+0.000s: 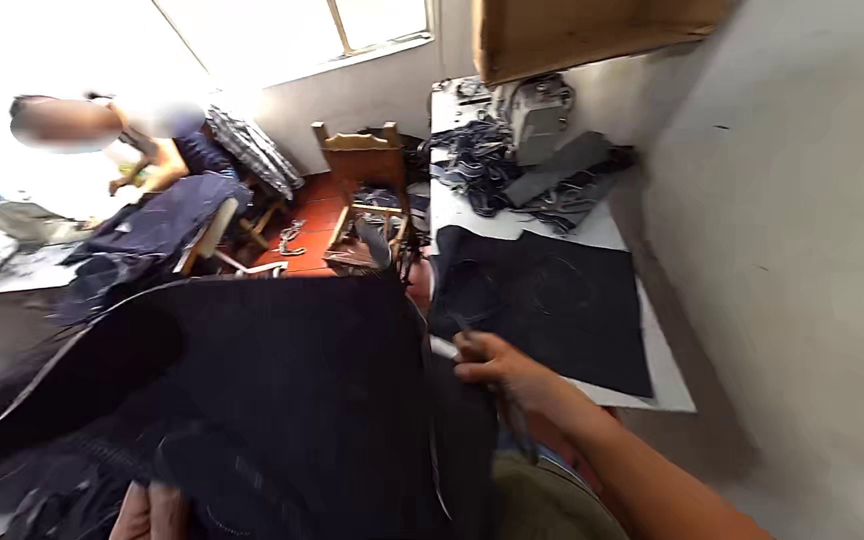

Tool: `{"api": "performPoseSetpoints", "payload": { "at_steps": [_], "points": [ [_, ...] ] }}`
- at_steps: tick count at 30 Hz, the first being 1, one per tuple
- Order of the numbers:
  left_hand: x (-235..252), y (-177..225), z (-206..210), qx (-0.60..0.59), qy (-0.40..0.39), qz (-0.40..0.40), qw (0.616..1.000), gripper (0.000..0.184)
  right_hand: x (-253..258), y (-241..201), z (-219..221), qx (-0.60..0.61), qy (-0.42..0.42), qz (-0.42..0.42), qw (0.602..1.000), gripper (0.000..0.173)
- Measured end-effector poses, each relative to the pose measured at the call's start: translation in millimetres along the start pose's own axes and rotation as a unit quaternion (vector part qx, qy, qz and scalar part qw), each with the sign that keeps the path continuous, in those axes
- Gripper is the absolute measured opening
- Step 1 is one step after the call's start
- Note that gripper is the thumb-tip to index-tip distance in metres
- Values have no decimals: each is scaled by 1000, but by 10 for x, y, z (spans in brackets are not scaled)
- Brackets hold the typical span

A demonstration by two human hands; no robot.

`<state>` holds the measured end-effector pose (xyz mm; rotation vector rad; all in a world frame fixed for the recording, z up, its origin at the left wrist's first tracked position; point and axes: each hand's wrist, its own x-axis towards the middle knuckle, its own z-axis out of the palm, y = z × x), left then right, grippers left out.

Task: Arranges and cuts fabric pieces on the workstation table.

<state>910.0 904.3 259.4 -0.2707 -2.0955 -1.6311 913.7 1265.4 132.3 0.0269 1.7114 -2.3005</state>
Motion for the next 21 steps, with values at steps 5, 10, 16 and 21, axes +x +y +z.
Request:
{"api": "performPoseSetpoints", "payload": {
  "at_steps": [5,10,16,21],
  "points": [
    [-66,-949,687,2,-157,-82,984,37,-1184,-3,-1179,-266,342,-174,884,15],
    [69,-1008,1778,-121,-263,-70,955,47,-1831,-485,-1498,-389,447,-171,787,19],
    [172,-1416,2847,52,-250,-165,953,51,-1534,-306,-2162,-433,531,41,727,26],
    [-143,-2308,3434,273,-310,-244,877,56,-1041,423,-2908,-470,397,316,722,58]
  ]
}}
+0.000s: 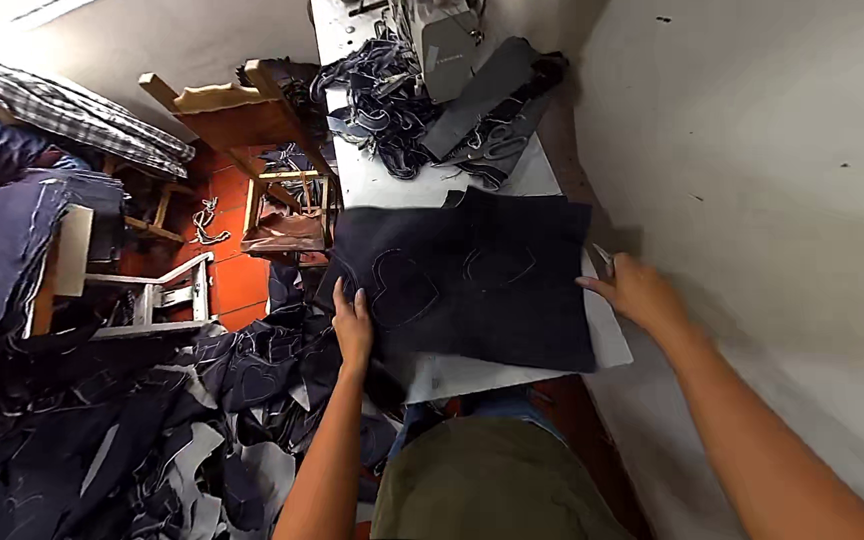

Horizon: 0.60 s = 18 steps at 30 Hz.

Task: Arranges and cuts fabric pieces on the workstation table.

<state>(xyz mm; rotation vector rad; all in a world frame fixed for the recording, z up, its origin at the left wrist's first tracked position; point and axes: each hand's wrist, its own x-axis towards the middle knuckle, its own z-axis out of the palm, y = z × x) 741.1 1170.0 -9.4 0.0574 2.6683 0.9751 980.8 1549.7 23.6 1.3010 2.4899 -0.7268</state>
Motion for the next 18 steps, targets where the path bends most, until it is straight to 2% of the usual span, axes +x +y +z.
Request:
{"api": "performPoseSetpoints", "payload": {
  "at_steps": [3,6,7,8,9,10,12,13,14,16,18],
  "points": [
    [28,11,143,9,42,-24,999,56,-175,-484,162,34,45,-7,998,59],
    [8,-67,181,-4,76,-24,997,58,-318,-1002,677,23,51,-138,989,72],
    [49,-153,135,-10,77,-11,997,56,-278,-1101,846,5,43,-164,986,69],
    [104,-300,47,-5,56,-6,998,52,-211,-1149,966,-15,26,-165,986,69],
    [167,-520,-59,12,3,-16,1000,45,-142,-1167,1024,-31,3,-152,988,72],
    [231,-776,-154,29,-92,-50,994,40,-92,-1171,1038,-51,-6,-144,988,75],
    [251,-1211,-169,-12,-302,-126,945,38,-38,-1180,1021,-69,-16,-148,986,79],
    [192,-1343,-113,-73,-353,-152,920,39,-29,-1183,1020,-75,-20,-151,986,79],
    [153,-1477,-6,-123,-361,-145,913,39,-19,-1180,1016,-77,-18,-156,985,78],
    [127,-1686,239,-161,-309,-74,934,39,15,-1190,998,-84,-9,-168,982,78],
    [36,-1632,336,-226,-265,-84,933,44,28,-1222,994,-102,-15,-159,982,80]
  ]
}}
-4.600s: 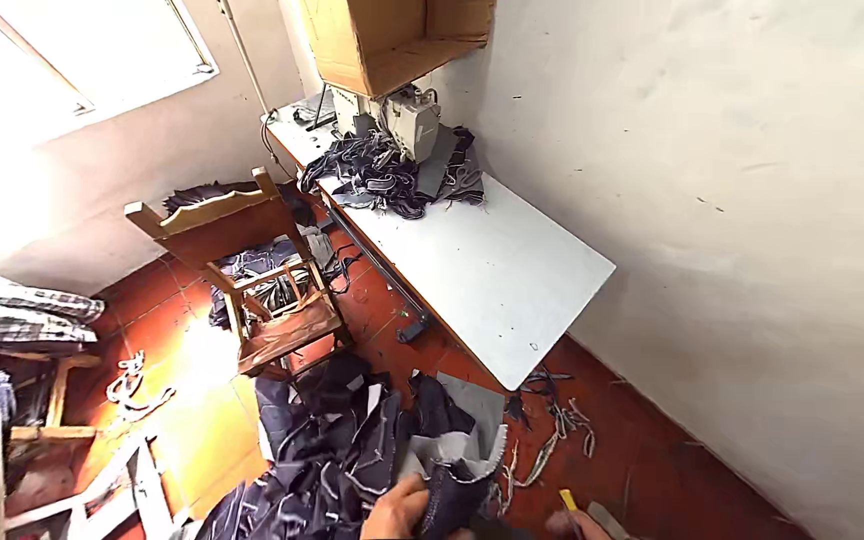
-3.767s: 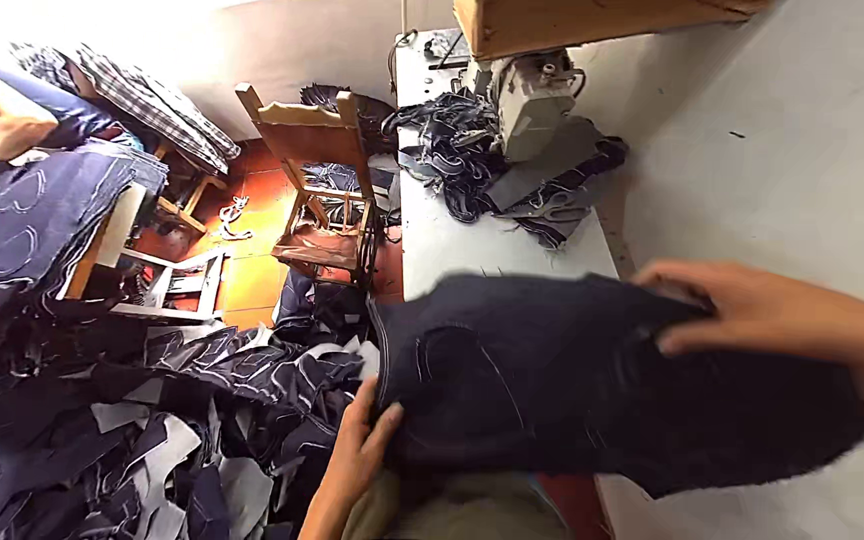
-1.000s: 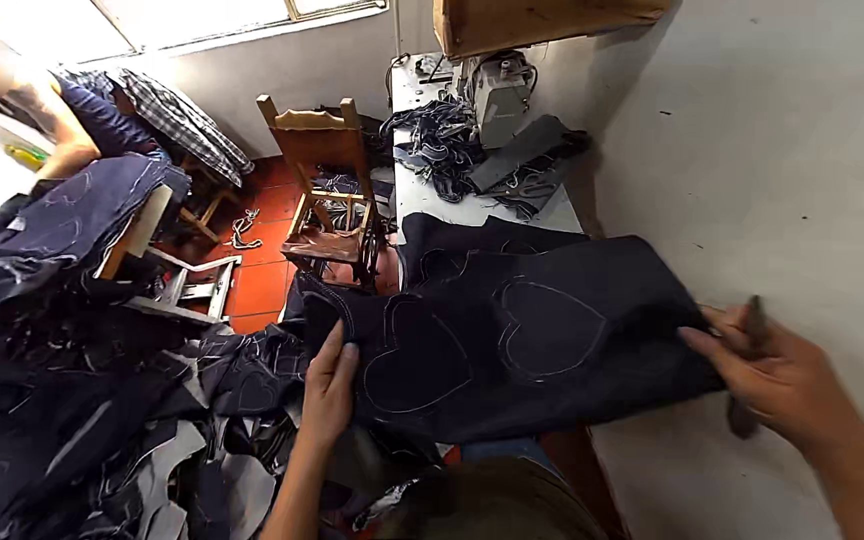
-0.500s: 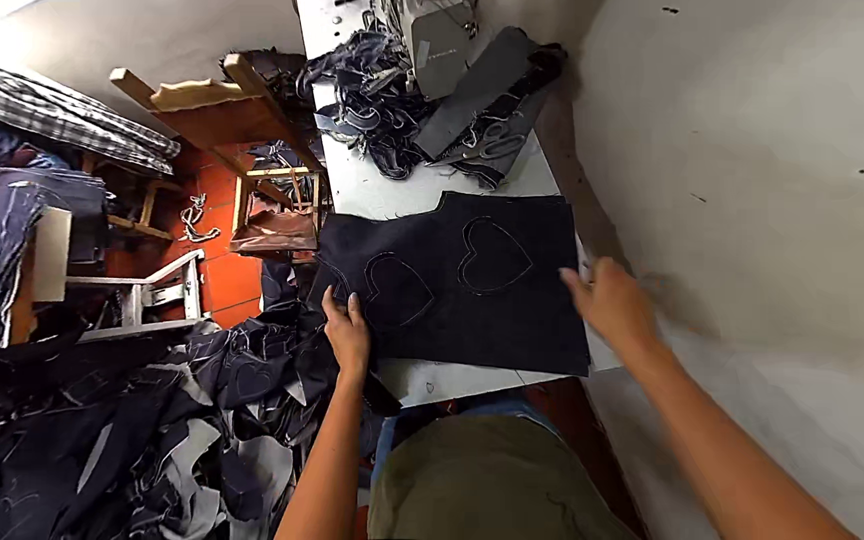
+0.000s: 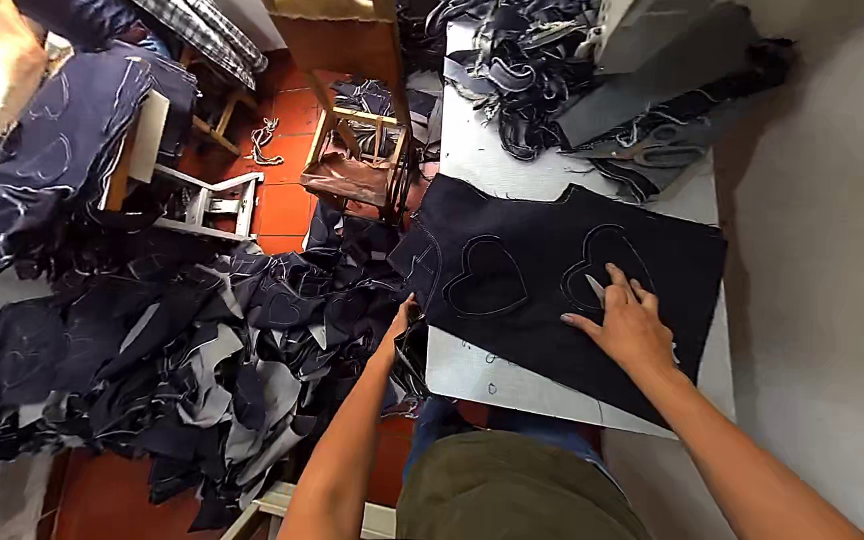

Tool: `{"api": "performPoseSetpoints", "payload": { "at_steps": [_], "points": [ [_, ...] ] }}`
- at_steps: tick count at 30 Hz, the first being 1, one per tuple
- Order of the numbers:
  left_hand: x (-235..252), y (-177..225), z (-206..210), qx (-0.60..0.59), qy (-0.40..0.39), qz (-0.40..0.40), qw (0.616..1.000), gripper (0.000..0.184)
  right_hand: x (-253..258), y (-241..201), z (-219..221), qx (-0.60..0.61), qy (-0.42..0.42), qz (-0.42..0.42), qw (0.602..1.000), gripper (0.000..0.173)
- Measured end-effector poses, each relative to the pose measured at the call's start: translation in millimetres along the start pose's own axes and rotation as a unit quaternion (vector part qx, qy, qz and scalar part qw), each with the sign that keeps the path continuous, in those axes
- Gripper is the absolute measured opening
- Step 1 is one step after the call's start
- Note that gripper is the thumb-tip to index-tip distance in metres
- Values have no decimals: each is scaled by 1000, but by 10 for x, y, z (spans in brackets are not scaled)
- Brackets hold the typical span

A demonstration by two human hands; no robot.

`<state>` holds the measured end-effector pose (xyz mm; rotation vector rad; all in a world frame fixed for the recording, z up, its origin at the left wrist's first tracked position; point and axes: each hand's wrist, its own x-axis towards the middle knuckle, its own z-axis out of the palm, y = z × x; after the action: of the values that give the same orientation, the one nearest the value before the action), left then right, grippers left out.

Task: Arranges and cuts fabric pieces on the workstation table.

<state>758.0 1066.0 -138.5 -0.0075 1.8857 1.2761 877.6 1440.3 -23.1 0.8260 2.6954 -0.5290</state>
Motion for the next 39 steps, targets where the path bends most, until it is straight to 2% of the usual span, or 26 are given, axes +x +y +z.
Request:
{"api": "performPoseSetpoints", "payload": {
  "at_steps": [1,2,3,5,8,9,11,13,16,19,22,26,30,33,36,39],
  "points": [
    [-3,16,67,-17,13,-5,1000,46,21,-10,-13,-9,-7,7,1000,80],
    [-9,70,95,21,11,0,1000,46,41,-16,-31,-17,-10,8,1000,80],
    [-4,19,86,120,9,28,992,45,51,-17,-37,-28,-13,9,999,79],
    [48,-48,-11,286,24,95,953,34,79,-29,-48,-54,-14,4,998,78],
    [-65,-83,-194,396,50,186,898,26,104,-122,-156,-104,-33,7,994,82],
    [-189,-57,-272,419,52,192,886,27,94,-215,-217,-124,-43,16,991,85],
    [-460,126,-404,470,50,144,870,25,27,-516,-383,-160,-56,42,985,80],
    [-735,338,-431,491,41,81,866,28,-155,-916,-499,-170,-88,50,980,63],
    [-959,495,-399,504,45,24,862,30,-528,-1562,-314,-189,-178,-54,964,35],
    [-1062,675,-326,520,48,-24,853,30,-786,-2228,-2,-196,-184,-145,952,25],
    [-1203,848,-253,516,42,-63,853,30,-876,-2626,236,-224,-186,-136,947,26],
    [-1364,999,-191,502,11,-128,855,32,-935,-2705,333,-238,-178,-148,943,28],
    [-1440,1062,-88,489,9,-141,861,32,-1049,-2682,202,-265,-199,-153,931,30],
    [-1512,1060,13,485,2,-148,862,31,-877,-2551,329,-222,-175,-239,929,29],
    [-1555,1030,70,478,-13,-177,860,34,-707,-2437,464,-204,-165,-347,900,29],
    [-1552,1012,55,475,-18,-197,858,36,-731,-2478,443,-215,-202,-325,898,36]
  ]
}}
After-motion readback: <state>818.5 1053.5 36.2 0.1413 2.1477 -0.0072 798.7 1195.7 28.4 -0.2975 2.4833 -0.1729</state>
